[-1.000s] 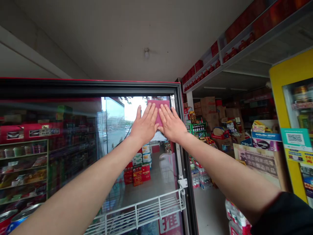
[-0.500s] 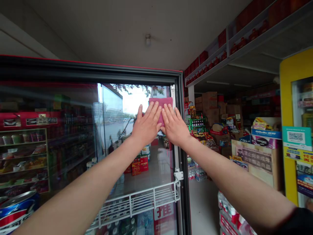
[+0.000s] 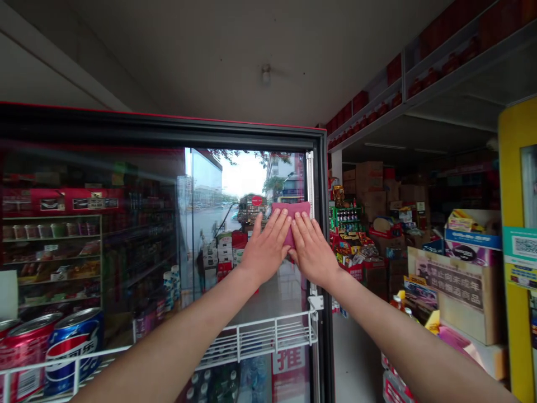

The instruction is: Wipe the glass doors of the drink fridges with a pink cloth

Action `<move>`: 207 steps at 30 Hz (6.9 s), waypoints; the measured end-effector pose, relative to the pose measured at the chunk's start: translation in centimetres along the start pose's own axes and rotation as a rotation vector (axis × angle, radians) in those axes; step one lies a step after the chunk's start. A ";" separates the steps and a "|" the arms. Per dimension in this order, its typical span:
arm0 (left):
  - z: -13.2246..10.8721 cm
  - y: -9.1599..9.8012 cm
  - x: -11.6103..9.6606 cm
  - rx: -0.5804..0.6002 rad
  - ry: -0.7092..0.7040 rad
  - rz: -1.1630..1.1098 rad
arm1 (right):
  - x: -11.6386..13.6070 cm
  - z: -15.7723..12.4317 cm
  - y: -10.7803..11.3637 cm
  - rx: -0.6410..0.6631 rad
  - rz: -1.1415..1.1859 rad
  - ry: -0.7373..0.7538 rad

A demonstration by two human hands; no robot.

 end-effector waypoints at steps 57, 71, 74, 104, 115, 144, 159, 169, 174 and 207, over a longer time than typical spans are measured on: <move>-12.5 11.9 25.1 -0.118 0.107 0.053 | 19.7 19.7 4.4 -0.137 -0.015 0.039; -14.7 13.0 26.9 -0.074 0.163 0.048 | 22.3 21.7 5.9 -0.135 0.002 0.084; -13.0 12.0 23.0 -0.026 0.078 -0.032 | 18.5 18.8 5.8 -0.150 -0.020 0.033; -36.3 17.9 35.9 -0.327 0.790 -0.096 | 46.4 31.2 8.0 -0.091 0.212 0.204; -40.9 18.7 35.1 -0.293 0.754 -0.171 | 28.5 20.9 5.0 -0.082 0.042 -0.073; -45.7 20.9 37.5 -0.272 0.783 -0.129 | 58.3 34.3 8.9 -0.154 0.366 0.175; -43.6 17.5 33.3 -0.329 0.792 -0.277 | 37.2 19.2 4.3 -0.099 0.150 0.188; -45.6 17.8 34.7 -0.319 0.796 -0.288 | 37.8 17.9 4.3 -0.115 0.115 0.078; -46.7 19.0 35.3 -0.351 0.795 -0.266 | 45.0 22.3 5.1 -0.127 0.250 0.162; -34.4 13.9 22.6 -0.334 0.685 -0.443 | 28.7 14.8 2.7 0.025 0.118 0.225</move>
Point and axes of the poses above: each hand's wrist, its own z-axis towards the middle knuckle, its own y-axis out of the back of the hand, x = y × z, the point moved 9 cm from there along z, towards the middle knuckle, and after that the axes turned 13 degrees about -z, right-handed, at the moved point
